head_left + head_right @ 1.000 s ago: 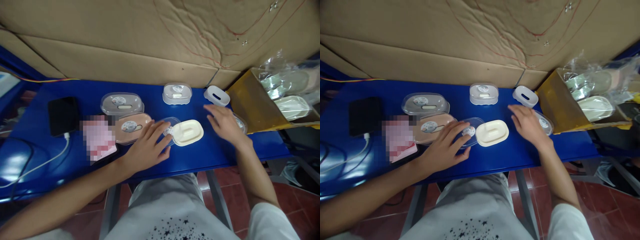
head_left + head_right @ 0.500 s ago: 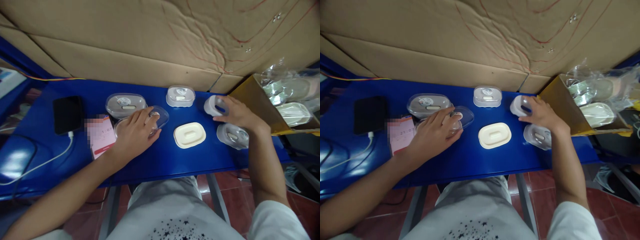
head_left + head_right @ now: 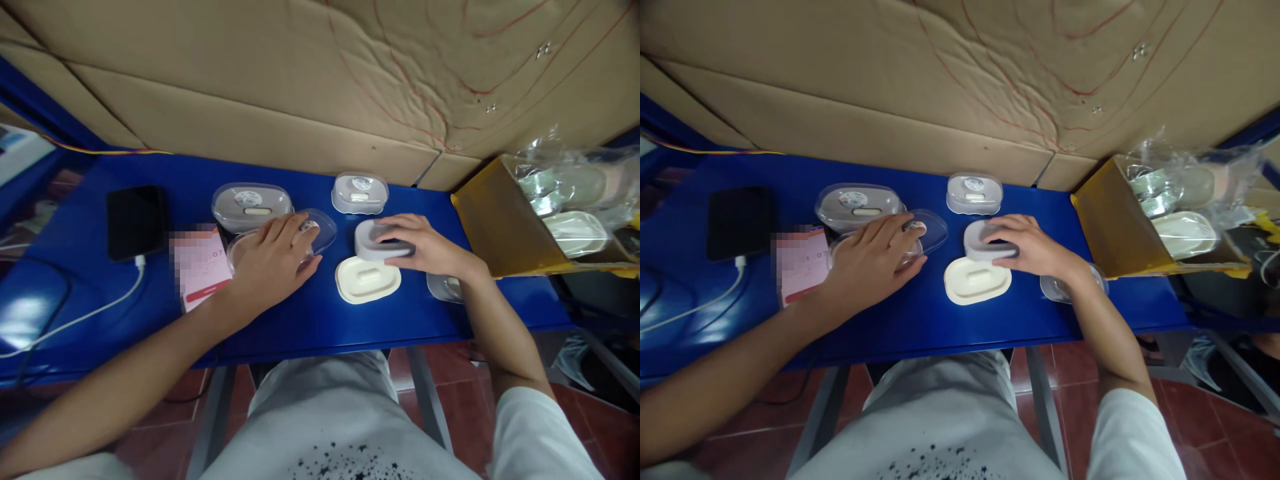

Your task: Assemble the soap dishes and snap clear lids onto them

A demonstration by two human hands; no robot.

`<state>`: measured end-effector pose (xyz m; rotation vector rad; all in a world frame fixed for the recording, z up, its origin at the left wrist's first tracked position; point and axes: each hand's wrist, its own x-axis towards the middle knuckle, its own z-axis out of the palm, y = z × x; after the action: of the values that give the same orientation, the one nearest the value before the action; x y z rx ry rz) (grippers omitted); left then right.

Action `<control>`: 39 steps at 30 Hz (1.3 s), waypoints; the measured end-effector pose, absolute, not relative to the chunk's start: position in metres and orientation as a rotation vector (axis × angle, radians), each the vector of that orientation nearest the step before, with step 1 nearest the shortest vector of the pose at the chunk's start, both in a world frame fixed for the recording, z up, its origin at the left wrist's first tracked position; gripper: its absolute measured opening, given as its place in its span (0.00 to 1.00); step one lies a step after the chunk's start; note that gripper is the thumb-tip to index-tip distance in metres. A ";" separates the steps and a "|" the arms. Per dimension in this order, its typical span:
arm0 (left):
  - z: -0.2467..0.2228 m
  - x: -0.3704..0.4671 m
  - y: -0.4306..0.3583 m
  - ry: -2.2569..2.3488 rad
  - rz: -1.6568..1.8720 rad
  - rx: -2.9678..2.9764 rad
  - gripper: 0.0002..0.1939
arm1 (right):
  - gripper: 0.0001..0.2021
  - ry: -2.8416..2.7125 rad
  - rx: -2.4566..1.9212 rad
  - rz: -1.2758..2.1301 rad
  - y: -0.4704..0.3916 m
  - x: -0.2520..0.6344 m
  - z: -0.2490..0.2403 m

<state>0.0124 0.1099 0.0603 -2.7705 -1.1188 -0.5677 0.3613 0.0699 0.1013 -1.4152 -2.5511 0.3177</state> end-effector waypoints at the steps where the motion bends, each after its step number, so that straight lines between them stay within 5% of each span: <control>1: 0.061 0.013 0.110 -1.108 -0.567 -2.770 0.22 | 0.17 -2.551 -1.411 0.252 0.074 0.359 0.106; 4: 0.062 0.013 0.110 -1.101 -0.574 -2.787 0.22 | 0.15 -2.534 -1.372 0.096 0.066 0.346 0.116; 13: 0.066 0.013 0.110 -1.102 -0.595 -2.843 0.21 | 0.31 -2.515 -1.190 0.123 -0.017 0.322 0.067; 27: 0.067 0.013 0.094 -0.758 -1.031 -2.914 0.29 | 0.28 -2.530 -1.081 0.155 0.002 0.338 0.045; 39: 0.054 0.020 0.088 -0.596 -1.094 -3.057 0.32 | 0.25 -2.691 -1.136 -0.239 -0.010 0.312 0.035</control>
<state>0.0196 0.0882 0.0542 -3.0570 -0.5963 -1.0938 0.3116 -0.0100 0.0349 -1.1357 -2.6914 -0.2393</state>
